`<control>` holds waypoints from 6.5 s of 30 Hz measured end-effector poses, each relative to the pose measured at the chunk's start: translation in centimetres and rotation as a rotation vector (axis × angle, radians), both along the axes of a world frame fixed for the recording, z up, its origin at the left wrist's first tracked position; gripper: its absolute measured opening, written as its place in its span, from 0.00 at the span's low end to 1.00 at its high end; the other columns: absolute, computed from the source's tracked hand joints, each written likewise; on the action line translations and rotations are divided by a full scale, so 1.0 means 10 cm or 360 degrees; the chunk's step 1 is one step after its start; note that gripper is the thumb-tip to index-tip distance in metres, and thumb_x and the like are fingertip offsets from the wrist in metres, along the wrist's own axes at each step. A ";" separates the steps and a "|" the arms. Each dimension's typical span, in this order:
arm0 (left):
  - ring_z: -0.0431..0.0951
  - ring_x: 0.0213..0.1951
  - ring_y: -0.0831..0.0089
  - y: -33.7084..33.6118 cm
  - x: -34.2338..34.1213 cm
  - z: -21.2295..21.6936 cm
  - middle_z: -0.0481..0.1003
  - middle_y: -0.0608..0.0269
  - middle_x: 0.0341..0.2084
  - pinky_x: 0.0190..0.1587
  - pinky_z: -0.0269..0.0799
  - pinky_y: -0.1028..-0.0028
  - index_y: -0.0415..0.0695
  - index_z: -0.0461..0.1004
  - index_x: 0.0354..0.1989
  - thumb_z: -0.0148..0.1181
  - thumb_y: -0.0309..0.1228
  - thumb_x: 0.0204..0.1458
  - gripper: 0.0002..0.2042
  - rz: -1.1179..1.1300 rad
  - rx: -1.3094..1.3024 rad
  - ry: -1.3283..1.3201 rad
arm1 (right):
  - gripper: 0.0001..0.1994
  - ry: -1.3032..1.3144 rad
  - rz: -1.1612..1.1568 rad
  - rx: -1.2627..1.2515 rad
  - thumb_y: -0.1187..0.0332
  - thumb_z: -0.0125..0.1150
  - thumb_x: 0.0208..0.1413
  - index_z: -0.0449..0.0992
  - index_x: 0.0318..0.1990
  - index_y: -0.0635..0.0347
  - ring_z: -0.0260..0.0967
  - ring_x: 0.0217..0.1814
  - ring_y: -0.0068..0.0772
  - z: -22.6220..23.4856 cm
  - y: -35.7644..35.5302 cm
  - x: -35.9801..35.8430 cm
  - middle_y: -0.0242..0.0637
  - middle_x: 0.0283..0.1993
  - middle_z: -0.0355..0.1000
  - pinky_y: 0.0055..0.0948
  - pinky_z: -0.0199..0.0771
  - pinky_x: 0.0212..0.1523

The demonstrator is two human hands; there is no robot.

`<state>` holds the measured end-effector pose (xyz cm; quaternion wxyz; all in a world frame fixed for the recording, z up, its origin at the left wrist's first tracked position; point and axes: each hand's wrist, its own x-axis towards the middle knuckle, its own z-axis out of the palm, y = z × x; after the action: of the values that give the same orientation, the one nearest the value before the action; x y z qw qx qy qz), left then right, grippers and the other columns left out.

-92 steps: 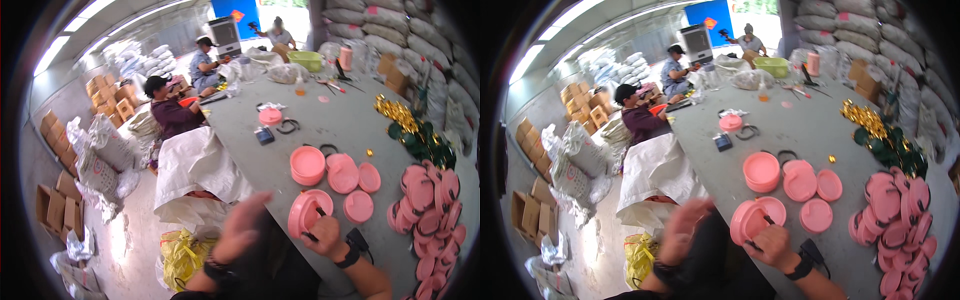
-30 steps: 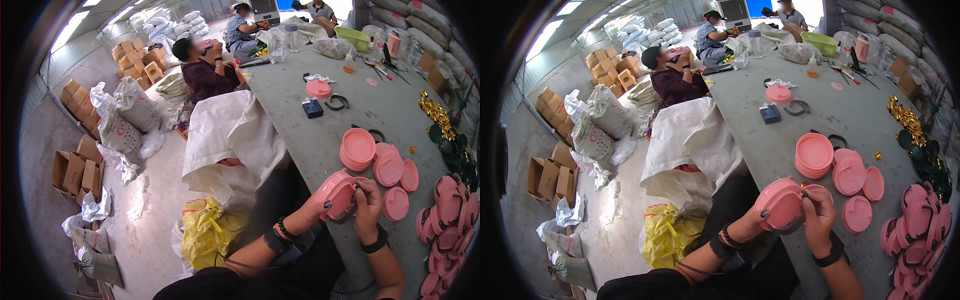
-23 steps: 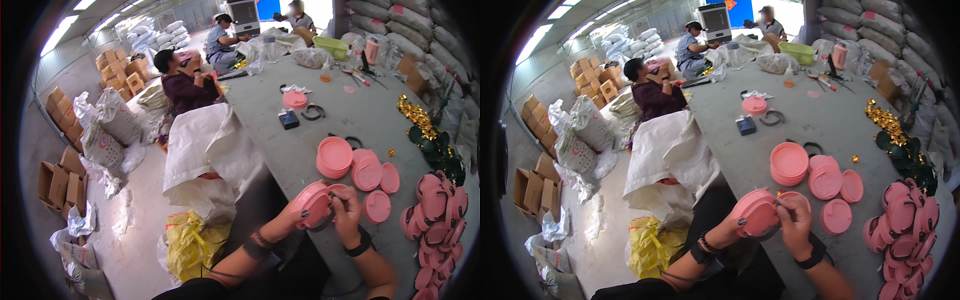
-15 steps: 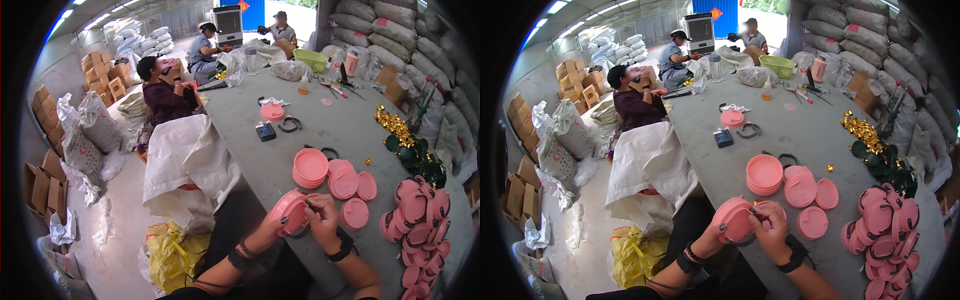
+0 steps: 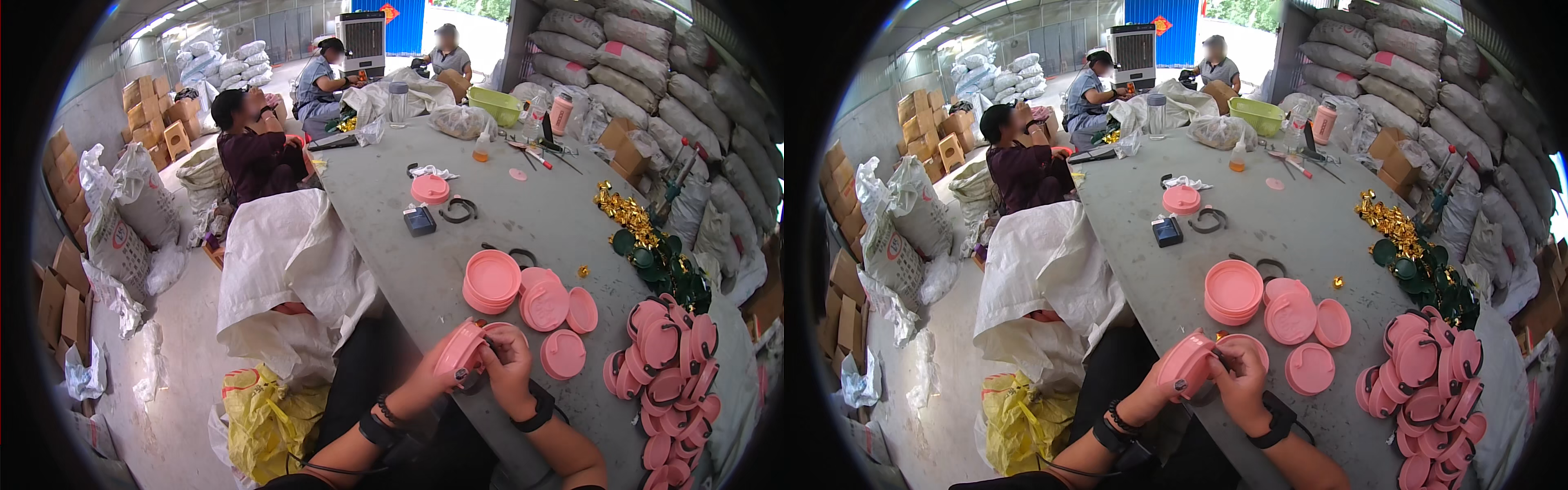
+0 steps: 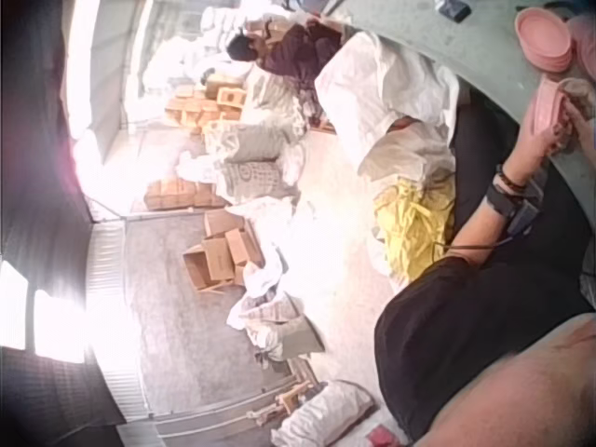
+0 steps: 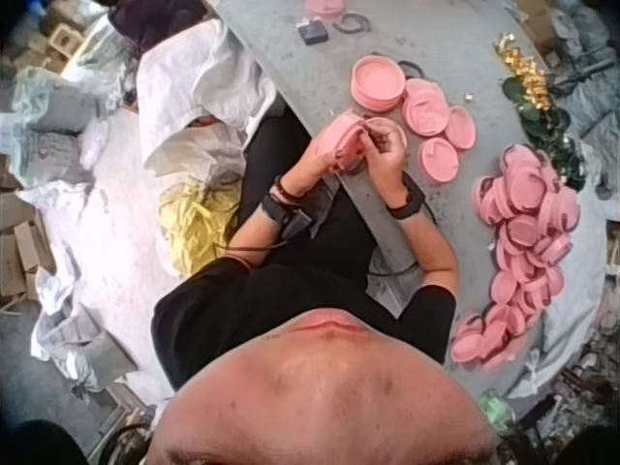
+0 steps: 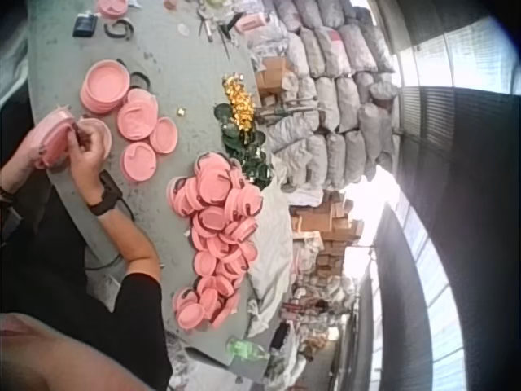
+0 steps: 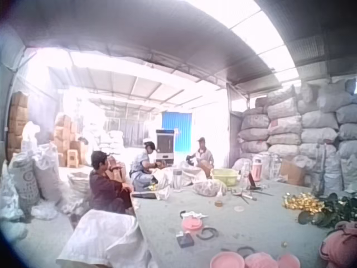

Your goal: Assembling black rubber rings onto pink plastic lids.

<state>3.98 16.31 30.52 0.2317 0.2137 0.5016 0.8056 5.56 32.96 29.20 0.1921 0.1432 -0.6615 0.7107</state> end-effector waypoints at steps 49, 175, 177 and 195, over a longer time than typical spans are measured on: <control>0.67 0.27 0.86 -0.03 0.09 0.10 0.67 0.62 0.52 0.22 0.61 0.88 0.40 0.50 0.67 0.61 0.56 0.38 0.50 0.0127 -0.0138 -0.0087 | 0.07 -0.0164 -0.0012 -0.0047 0.78 0.60 0.55 0.70 0.40 0.65 0.65 0.37 0.18 -0.13 -0.03 0.07 0.32 0.37 0.64 0.18 0.67 0.37; 0.67 0.25 0.85 -0.07 0.08 0.08 0.68 0.63 0.50 0.22 0.62 0.87 0.41 0.50 0.68 0.61 0.53 0.39 0.48 0.0069 -0.0184 -0.0080 | 0.09 -0.0053 0.0026 0.0023 0.79 0.57 0.57 0.65 0.43 0.64 0.66 0.41 0.20 -0.08 -0.06 0.07 0.34 0.41 0.63 0.19 0.67 0.41; 0.67 0.25 0.85 -0.08 0.08 0.08 0.68 0.63 0.51 0.21 0.61 0.87 0.41 0.50 0.68 0.61 0.53 0.39 0.48 0.0071 -0.0182 -0.0076 | 0.09 -0.0062 0.0033 0.0025 0.80 0.56 0.57 0.65 0.43 0.64 0.66 0.41 0.20 -0.07 -0.06 0.07 0.34 0.41 0.63 0.19 0.67 0.41; 0.68 0.26 0.85 -0.09 0.08 0.07 0.67 0.63 0.52 0.22 0.62 0.87 0.40 0.49 0.68 0.61 0.53 0.39 0.48 0.0066 -0.0201 -0.0066 | 0.08 -0.0072 0.0024 0.0017 0.79 0.57 0.57 0.65 0.42 0.65 0.67 0.42 0.21 -0.08 -0.07 0.07 0.34 0.40 0.64 0.20 0.68 0.42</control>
<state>4.78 15.42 31.24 0.2385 0.1715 0.5507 0.7813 6.24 32.27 28.36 0.1710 0.1332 -0.6684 0.7115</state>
